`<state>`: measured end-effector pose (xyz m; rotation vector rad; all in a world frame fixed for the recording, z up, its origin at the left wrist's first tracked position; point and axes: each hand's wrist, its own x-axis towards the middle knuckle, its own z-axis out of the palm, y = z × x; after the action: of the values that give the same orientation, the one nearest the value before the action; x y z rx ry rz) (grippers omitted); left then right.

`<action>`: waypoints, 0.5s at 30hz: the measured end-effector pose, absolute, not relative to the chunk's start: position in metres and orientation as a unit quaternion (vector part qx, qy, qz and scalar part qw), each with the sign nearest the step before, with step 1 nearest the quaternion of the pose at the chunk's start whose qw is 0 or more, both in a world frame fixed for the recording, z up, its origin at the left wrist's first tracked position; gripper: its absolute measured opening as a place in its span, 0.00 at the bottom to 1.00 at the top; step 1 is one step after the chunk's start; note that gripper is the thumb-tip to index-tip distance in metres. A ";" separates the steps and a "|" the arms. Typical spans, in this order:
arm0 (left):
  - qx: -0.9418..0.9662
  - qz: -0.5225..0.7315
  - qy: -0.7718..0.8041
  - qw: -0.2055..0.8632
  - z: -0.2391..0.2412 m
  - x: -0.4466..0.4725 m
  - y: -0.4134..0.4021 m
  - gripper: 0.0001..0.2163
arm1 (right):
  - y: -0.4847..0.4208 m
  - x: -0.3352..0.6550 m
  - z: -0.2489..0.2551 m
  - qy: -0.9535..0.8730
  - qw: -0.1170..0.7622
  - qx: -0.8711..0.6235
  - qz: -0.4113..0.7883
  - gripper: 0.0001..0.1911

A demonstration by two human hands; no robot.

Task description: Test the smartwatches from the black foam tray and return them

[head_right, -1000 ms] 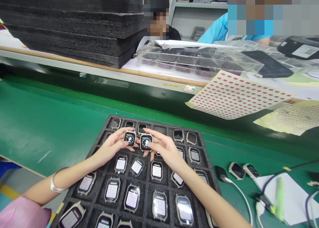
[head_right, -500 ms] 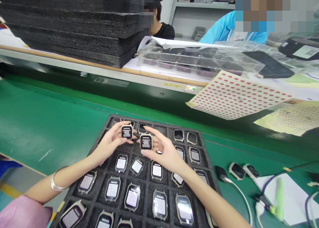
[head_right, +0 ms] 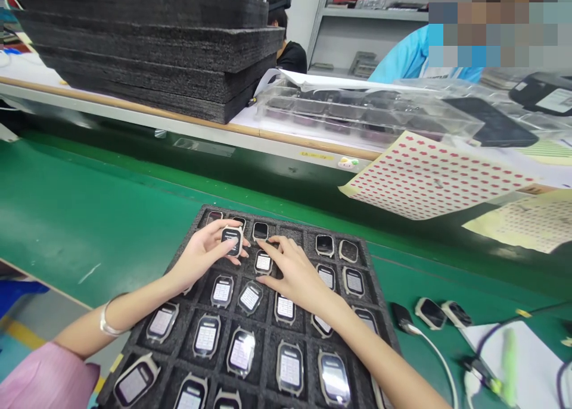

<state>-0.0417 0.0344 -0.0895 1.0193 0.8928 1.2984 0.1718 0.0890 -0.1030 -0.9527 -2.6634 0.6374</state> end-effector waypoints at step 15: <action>0.448 0.544 0.384 0.596 -0.093 -0.041 0.037 0.19 | 0.088 0.172 -0.099 -0.902 0.146 -0.301 0.271 0.17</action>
<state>-0.0413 0.0367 -0.0928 1.0402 0.8908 1.2635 0.1717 0.0882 -0.0988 -0.8679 -2.5978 0.7808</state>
